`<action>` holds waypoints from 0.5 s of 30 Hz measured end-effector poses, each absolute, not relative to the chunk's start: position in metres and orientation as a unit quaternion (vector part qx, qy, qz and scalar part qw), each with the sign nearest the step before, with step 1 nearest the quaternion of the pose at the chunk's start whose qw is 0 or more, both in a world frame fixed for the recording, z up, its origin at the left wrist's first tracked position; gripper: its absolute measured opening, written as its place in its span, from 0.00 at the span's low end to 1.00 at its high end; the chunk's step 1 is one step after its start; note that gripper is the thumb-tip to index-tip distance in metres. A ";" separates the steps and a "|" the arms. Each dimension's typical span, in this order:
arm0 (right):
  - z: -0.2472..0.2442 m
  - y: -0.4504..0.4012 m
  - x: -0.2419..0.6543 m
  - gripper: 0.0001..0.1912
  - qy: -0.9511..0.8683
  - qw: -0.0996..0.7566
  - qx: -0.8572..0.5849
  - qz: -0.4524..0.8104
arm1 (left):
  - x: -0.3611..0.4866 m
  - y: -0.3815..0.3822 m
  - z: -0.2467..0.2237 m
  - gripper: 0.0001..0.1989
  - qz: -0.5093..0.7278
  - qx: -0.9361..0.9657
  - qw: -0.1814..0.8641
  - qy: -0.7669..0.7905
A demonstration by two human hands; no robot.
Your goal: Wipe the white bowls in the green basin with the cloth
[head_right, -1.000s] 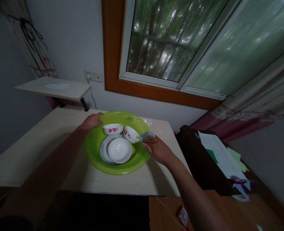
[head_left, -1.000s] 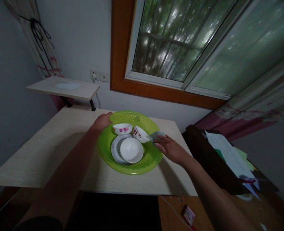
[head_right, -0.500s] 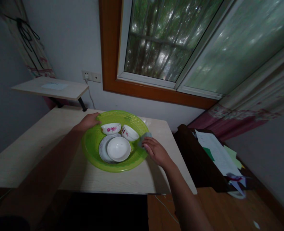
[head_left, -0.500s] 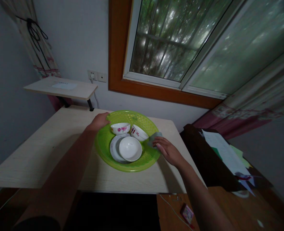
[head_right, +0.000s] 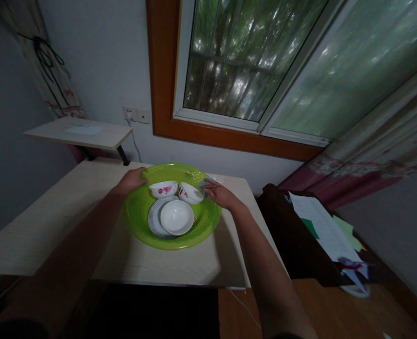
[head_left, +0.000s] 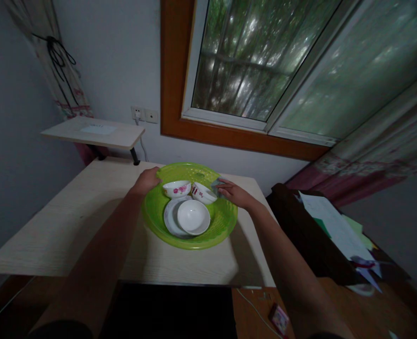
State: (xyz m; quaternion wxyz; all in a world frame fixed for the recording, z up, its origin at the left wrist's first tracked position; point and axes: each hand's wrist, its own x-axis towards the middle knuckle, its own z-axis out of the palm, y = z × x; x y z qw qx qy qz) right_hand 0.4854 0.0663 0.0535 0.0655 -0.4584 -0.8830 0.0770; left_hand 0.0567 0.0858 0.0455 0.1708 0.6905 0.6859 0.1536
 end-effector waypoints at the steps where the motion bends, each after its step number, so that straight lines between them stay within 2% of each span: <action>1: 0.053 0.064 0.487 0.23 -0.882 0.072 -0.460 0.076 | 0.056 0.086 0.045 0.23 0.156 0.689 0.173 0.686; 8: 0.033 0.026 0.515 0.22 -0.836 0.181 -0.508 0.102 | 0.058 0.085 0.046 0.21 0.156 0.678 0.173 0.697; 13: 0.011 0.011 0.525 0.32 -0.762 0.275 -0.578 0.100 | 0.057 0.085 0.045 0.22 0.152 0.685 0.167 0.692; 15: 0.005 0.012 0.525 0.32 -0.728 0.294 -0.610 0.106 | 0.056 0.086 0.044 0.22 0.154 0.686 0.166 0.692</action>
